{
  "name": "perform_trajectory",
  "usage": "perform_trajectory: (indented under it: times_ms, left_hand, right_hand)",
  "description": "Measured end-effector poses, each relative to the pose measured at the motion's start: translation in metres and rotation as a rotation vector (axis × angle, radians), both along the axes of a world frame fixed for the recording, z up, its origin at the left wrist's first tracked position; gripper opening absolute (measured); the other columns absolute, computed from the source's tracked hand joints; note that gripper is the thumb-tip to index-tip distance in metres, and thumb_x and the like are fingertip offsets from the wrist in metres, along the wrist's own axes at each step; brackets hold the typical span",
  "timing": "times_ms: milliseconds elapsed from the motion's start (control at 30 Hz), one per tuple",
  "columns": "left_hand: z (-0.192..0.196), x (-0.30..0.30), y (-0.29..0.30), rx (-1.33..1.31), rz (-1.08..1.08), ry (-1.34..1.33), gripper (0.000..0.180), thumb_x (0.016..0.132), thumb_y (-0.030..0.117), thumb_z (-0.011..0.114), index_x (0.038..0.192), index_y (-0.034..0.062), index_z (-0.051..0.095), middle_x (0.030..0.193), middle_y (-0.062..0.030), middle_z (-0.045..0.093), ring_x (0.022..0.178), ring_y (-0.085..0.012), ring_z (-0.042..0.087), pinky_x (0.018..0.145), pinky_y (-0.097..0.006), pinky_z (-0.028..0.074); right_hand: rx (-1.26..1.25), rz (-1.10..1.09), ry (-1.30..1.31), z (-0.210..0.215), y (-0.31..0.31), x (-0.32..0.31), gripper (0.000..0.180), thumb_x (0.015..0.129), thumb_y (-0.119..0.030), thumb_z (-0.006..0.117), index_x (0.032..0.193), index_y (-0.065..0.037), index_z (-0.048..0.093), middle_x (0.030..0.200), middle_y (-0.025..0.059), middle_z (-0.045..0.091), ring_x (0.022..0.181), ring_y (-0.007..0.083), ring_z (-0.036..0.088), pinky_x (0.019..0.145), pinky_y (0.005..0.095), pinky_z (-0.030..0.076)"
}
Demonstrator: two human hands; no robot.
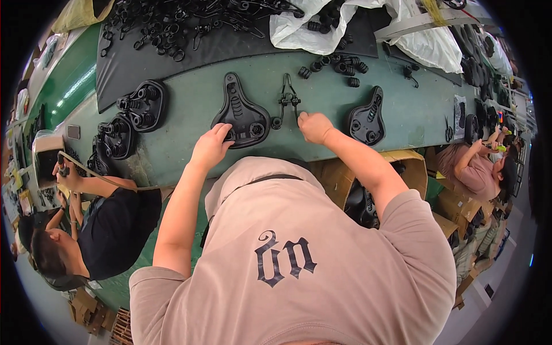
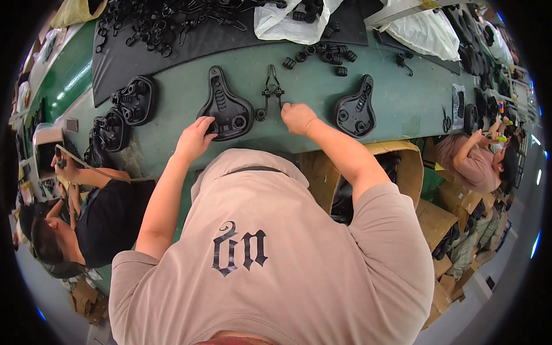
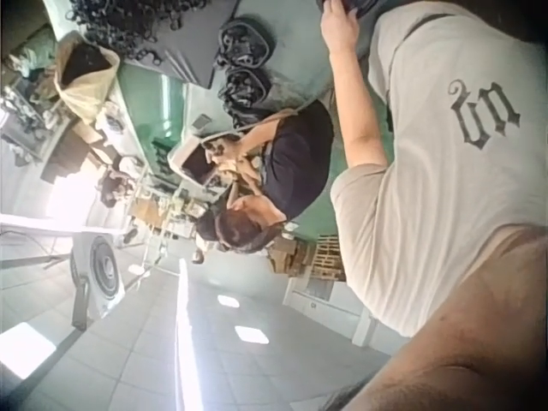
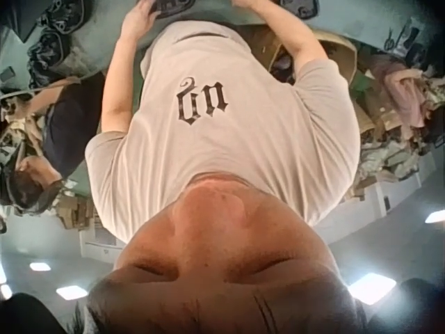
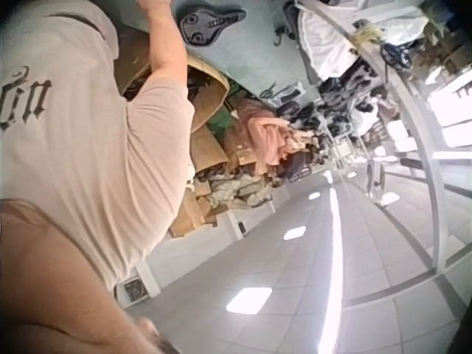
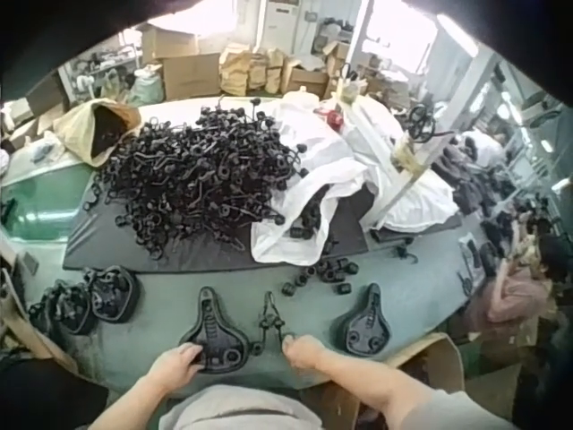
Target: The recorder is assembling small plastic and metal components onto the underside of bicycle seats on a factory production line.
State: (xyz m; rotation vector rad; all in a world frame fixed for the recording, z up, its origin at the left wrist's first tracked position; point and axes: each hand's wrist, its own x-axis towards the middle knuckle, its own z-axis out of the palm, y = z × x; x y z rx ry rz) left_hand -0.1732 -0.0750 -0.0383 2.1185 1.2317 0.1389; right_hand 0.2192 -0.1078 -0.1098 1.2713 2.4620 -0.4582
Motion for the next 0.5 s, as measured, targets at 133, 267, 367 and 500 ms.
perform_trajectory:
  times_ms: [133, 267, 367, 500]
  left_hand:
    - [0.001, -0.003, -0.005, -0.004, -0.001, 0.005, 0.047, 0.092, 0.018, 0.078, 0.134, 0.0058, 0.062, 0.129, -0.0138, 0.067, 0.111, -0.0403, 0.069, 0.093, -0.048, 0.058]
    - [0.0, -0.004, -0.009, 0.009, 0.036, -0.023, 0.046, 0.091, 0.017, 0.079, 0.132, 0.0062, 0.062, 0.127, -0.0138, 0.067, 0.11, -0.0405, 0.069, 0.092, -0.048, 0.058]
    - [-0.005, -0.004, -0.009, 0.024, 0.052, -0.04, 0.047, 0.09, 0.016, 0.08, 0.133, 0.0063, 0.062, 0.126, -0.0139, 0.067, 0.11, -0.0407, 0.069, 0.092, -0.049, 0.058]
    - [-0.003, -0.003, -0.006, -0.011, 0.032, -0.03, 0.049, 0.088, 0.016, 0.081, 0.132, 0.0062, 0.062, 0.126, -0.0139, 0.067, 0.111, -0.0409, 0.069, 0.092, -0.049, 0.058]
  right_hand:
    - [0.236, -0.209, -0.161, -0.005, -0.007, -0.012, 0.034, 0.085, -0.026, 0.079, 0.108, -0.004, 0.07, 0.106, 0.0124, 0.066, 0.094, 0.0315, 0.073, 0.076, 0.0445, 0.06]
    - [0.262, -0.28, 0.093, 0.051, -0.011, -0.071, 0.035, 0.087, -0.021, 0.073, 0.113, 0.002, 0.066, 0.105, 0.0126, 0.066, 0.09, 0.0318, 0.073, 0.076, 0.0436, 0.061]
    - [0.143, -0.213, -0.1, -0.004, -0.006, -0.079, 0.042, 0.09, -0.028, 0.078, 0.115, 0.002, 0.065, 0.108, 0.0145, 0.065, 0.087, 0.0325, 0.073, 0.071, 0.0443, 0.062]
    - [0.085, -0.075, -0.033, -0.008, 0.015, -0.071, 0.034, 0.092, -0.03, 0.076, 0.106, 0.0, 0.068, 0.102, 0.0148, 0.066, 0.082, 0.0328, 0.074, 0.068, 0.0447, 0.061]
